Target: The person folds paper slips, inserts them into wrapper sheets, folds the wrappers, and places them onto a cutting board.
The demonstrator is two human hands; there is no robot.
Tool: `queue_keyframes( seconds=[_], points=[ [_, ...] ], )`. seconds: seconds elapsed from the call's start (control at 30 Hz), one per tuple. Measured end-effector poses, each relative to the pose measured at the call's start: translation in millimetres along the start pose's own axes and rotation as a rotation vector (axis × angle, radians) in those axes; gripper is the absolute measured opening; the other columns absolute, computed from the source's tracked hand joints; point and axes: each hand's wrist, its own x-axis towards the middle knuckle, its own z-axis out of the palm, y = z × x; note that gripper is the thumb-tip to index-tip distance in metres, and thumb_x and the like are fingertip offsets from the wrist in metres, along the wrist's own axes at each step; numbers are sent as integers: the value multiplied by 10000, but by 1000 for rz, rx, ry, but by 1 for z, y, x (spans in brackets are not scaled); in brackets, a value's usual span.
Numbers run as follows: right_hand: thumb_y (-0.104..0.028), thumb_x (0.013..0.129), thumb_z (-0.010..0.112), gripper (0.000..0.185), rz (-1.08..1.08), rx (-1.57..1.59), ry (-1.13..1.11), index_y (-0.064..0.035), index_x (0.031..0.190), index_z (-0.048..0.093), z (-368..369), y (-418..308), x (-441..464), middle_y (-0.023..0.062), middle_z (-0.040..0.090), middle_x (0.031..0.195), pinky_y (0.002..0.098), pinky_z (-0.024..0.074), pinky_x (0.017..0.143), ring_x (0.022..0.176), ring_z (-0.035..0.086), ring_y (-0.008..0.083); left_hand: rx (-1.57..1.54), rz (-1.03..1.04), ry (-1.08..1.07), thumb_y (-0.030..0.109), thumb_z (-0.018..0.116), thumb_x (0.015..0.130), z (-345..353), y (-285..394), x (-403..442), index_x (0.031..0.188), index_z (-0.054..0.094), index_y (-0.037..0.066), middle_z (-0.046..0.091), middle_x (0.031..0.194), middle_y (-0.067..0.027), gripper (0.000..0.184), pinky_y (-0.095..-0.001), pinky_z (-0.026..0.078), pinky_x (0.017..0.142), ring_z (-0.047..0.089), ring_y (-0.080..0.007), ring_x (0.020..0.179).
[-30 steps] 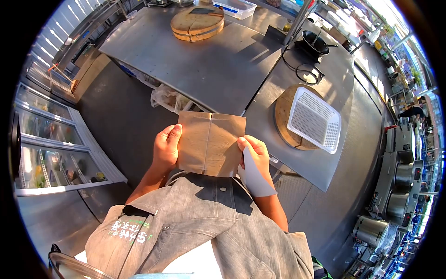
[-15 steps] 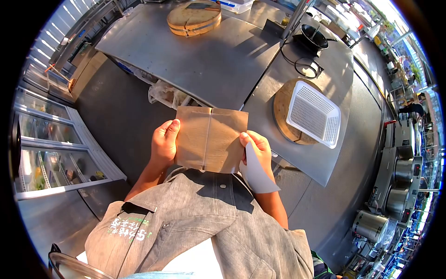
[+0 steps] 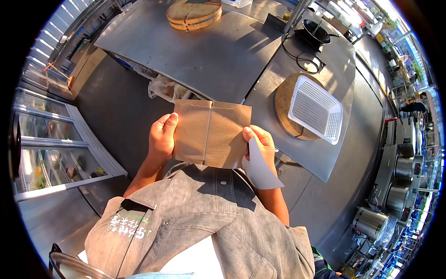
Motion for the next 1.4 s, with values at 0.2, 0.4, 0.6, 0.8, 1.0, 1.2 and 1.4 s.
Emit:
queue_keyframes(
  seconds=[0.2,0.4,0.6,0.8,1.0,1.2,1.4],
  points=[
    [-221,1048,582,347,-5,-24,-76,-131,715,542,-12,2,3,-101,450,621,221,304,465,516,400,18,131,92,3,281,549,1079,-5,-12,5,743,510,55,381,695,88,407,-266,293,567,329,-39,669],
    [-240,1058,569,323,-53,40,-137,-131,754,575,-14,-5,0,-106,448,648,218,320,487,543,408,15,-35,97,-83,291,532,1092,-5,-21,15,771,574,60,485,705,84,398,-238,330,585,379,-29,665],
    [-258,1054,576,318,-31,16,-79,-147,755,568,-20,-9,-4,-105,444,658,209,335,509,566,419,15,-60,107,-72,280,552,1085,9,-15,25,780,594,52,510,713,80,383,-229,338,581,397,-28,658],
    [-268,1061,575,342,-43,74,-93,-154,741,528,-26,-7,-8,-103,429,655,216,319,508,575,401,14,-86,82,-99,270,550,1086,10,-16,26,797,613,53,511,709,80,367,-233,345,573,400,-23,642],
    [-265,1058,589,347,-53,53,-53,-162,735,517,-23,-13,-12,-105,420,641,211,304,494,545,380,15,-157,73,-108,262,541,1091,12,-18,25,826,618,49,527,725,75,349,-219,351,581,409,-20,650],
    [-258,1061,584,365,-73,44,-64,-149,721,507,-24,-13,-10,-100,429,629,209,313,482,535,403,10,-131,37,-118,265,547,1089,7,-12,21,833,619,45,545,747,69,345,-221,378,609,433,-26,674],
    [-230,1053,578,350,-36,22,-41,-150,716,532,-27,-8,-6,-98,455,612,198,289,467,519,405,3,-116,22,-73,314,582,1074,12,0,17,945,674,21,568,757,69,333,-212,386,609,443,-21,678]
  ],
)
